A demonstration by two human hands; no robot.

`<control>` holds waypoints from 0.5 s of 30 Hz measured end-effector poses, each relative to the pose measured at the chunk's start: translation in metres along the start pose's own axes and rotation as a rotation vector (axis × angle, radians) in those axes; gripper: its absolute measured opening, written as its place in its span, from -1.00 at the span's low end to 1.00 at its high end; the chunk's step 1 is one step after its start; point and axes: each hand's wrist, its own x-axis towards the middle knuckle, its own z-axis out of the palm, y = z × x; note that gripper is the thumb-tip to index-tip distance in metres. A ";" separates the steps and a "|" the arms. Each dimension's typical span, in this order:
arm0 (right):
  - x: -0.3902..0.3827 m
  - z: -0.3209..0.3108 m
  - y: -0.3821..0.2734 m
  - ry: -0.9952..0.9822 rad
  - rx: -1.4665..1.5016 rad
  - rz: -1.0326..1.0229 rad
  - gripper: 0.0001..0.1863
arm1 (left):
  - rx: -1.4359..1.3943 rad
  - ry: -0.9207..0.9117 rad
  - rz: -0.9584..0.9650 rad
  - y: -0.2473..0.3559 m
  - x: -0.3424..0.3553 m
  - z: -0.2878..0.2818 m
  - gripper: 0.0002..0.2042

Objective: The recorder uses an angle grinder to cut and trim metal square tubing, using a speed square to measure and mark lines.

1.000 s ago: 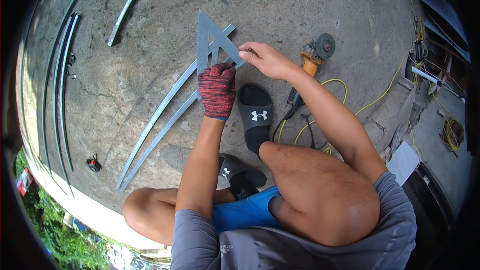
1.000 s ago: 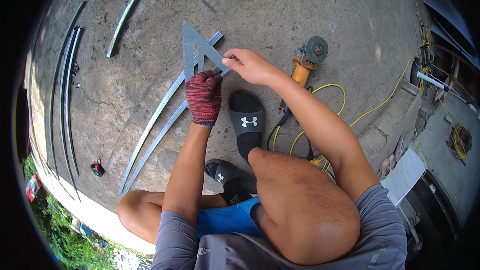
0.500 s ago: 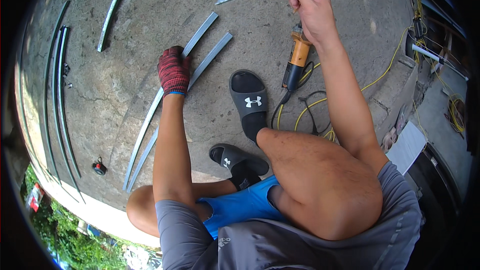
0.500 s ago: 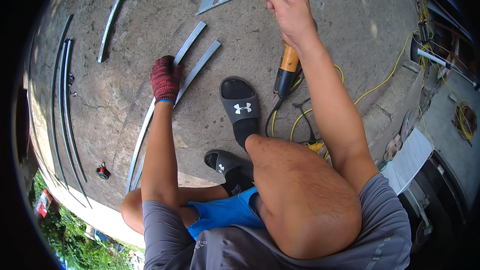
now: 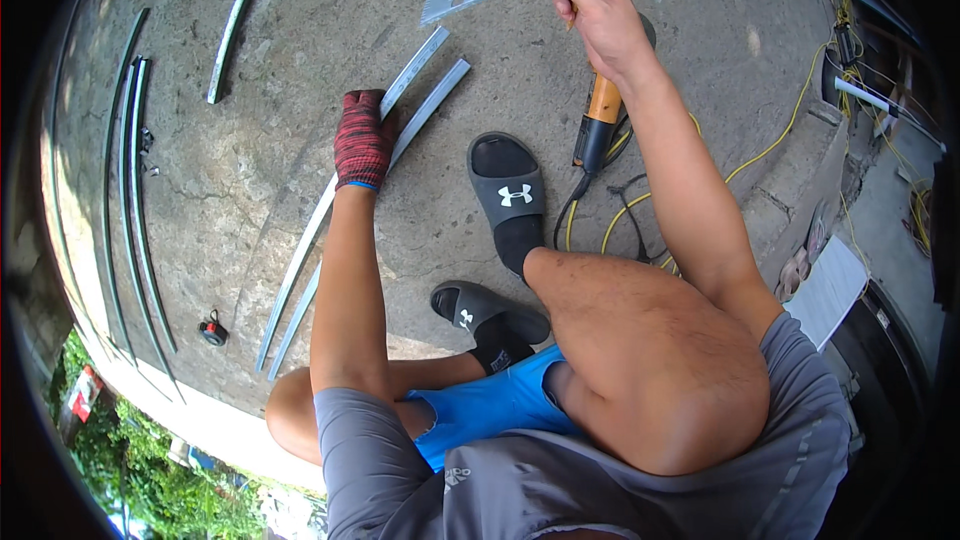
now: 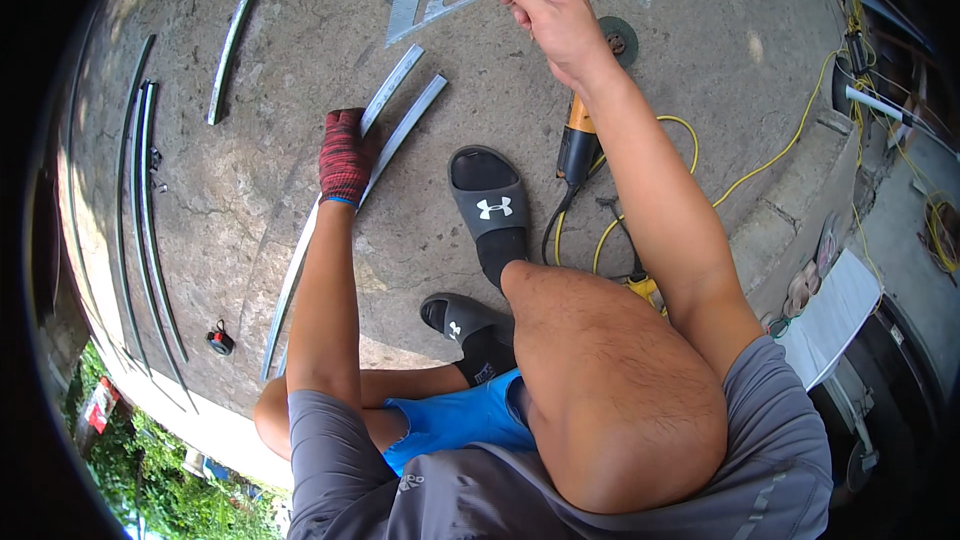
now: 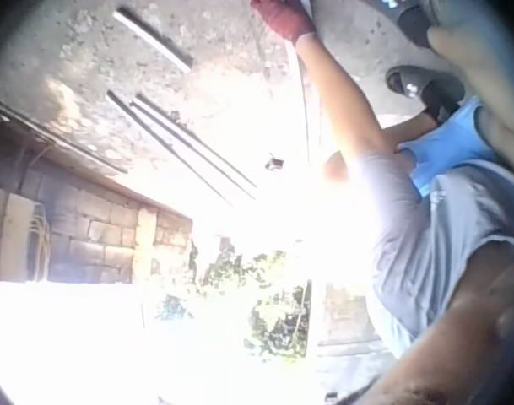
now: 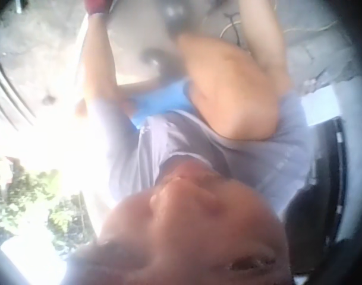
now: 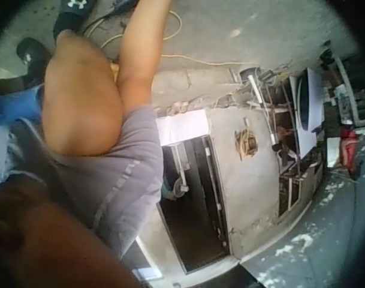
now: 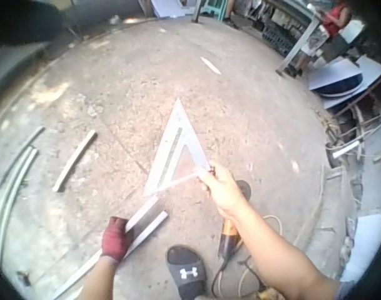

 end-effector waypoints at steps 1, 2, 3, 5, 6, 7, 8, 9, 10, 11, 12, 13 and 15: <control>-0.001 0.002 0.003 -0.020 -0.010 0.058 -0.77 | 0.076 0.114 0.074 -0.001 -0.001 0.000 -0.58; -0.002 0.005 0.008 -0.024 -0.010 0.058 -0.77 | 0.152 0.228 0.148 -0.002 -0.002 -0.001 -0.61; -0.006 0.010 0.014 -0.078 -0.014 0.142 -0.77 | 0.153 0.230 0.145 -0.002 -0.004 -0.001 -0.61; -0.012 0.024 0.025 -0.182 -0.062 0.274 -0.75 | 0.233 0.185 0.058 0.000 -0.007 -0.002 -0.61; -0.015 0.031 0.031 -0.184 -0.062 0.271 -0.75 | 0.233 0.188 0.058 -0.002 -0.008 -0.003 -0.61; -0.019 0.042 0.037 -0.236 -0.087 0.329 -0.75 | 0.137 0.222 0.032 -0.009 -0.012 -0.004 -0.61; -0.020 0.050 0.043 -0.283 -0.115 0.386 -0.75 | 0.036 0.255 0.011 -0.013 -0.015 -0.004 -0.61; -0.020 0.058 0.050 -0.281 -0.111 0.382 -0.75 | -0.157 0.344 -0.037 -0.016 -0.018 -0.004 -0.62; -0.021 0.064 0.060 -0.306 -0.126 0.433 -0.75 | -0.158 0.341 -0.033 -0.015 -0.020 -0.004 -0.62; -0.021 0.069 0.066 -0.329 -0.141 0.482 -0.75 | -0.251 0.480 -0.035 -0.011 -0.022 -0.006 -0.62; -0.020 0.073 0.070 -0.321 -0.142 0.482 -0.75 | -0.346 0.618 -0.037 -0.006 -0.023 -0.007 -0.61; -0.019 0.077 0.075 -0.348 -0.172 0.509 -0.76 | -0.287 0.563 0.012 0.009 -0.024 -0.012 -0.54; -0.014 0.086 0.086 -0.376 -0.214 0.543 -0.78 | -0.078 0.438 0.108 0.031 -0.020 -0.014 -0.51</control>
